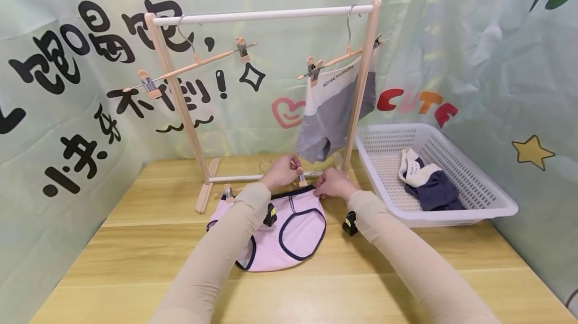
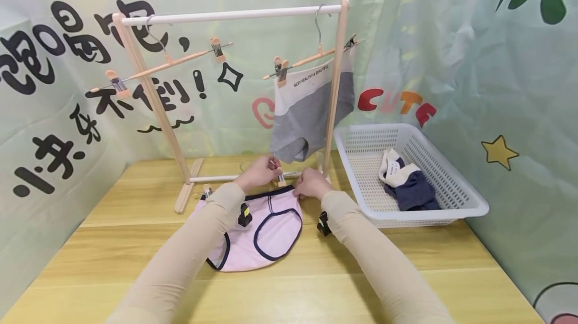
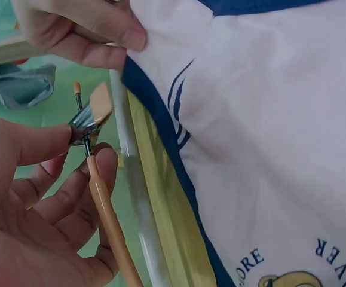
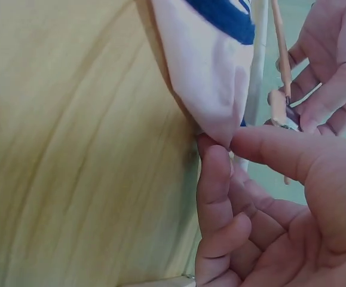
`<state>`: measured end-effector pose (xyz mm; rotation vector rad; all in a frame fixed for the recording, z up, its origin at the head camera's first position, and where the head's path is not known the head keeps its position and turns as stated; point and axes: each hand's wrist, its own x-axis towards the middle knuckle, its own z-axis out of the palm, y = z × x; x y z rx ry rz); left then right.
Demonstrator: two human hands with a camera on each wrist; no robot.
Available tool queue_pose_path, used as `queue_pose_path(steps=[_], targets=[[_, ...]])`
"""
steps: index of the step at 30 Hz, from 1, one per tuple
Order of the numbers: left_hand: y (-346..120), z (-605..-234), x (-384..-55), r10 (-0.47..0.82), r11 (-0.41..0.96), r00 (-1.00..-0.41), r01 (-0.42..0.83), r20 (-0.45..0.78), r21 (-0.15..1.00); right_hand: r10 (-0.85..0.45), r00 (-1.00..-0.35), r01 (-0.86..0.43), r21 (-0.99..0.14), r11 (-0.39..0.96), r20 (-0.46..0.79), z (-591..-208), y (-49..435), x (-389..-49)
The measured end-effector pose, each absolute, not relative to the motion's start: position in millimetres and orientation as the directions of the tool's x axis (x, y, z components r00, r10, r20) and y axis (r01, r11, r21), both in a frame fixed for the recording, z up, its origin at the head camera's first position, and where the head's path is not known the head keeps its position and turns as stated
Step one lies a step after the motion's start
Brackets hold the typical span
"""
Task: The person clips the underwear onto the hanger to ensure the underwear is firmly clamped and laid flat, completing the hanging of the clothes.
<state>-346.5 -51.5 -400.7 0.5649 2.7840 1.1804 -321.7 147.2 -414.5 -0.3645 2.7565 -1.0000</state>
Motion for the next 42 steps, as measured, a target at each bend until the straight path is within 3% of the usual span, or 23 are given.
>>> queue_pose_path(steps=[9, 15, 29, 42], targets=[[-54.8, -403.9, -351.4, 0.34, 0.567, -0.939, 0.249, 0.053, 0.785, -0.283, -0.953, -0.161, -0.603, 0.781, -0.113, -425.3, 138.1, -338.2], [-56.5, -403.3, -353.8, 0.351, 0.499, -0.936, 0.2, 0.014, 0.843, -0.284, -0.955, -0.158, -0.661, 0.733, -0.087, -430.4, 142.5, -338.8], [-56.7, -406.3, -359.8, 0.333, 0.663, -0.942, 0.252, 0.024, 0.705, -0.256, -0.966, -0.194, -0.742, 0.642, 0.03, -424.5, 150.5, -330.7], [-57.2, -409.7, -362.6, 0.231, 0.544, -0.973, 0.108, -0.025, 0.832, -0.262, -0.965, -0.192, -0.75, 0.633, 0.026, -423.1, 150.0, -327.3]])
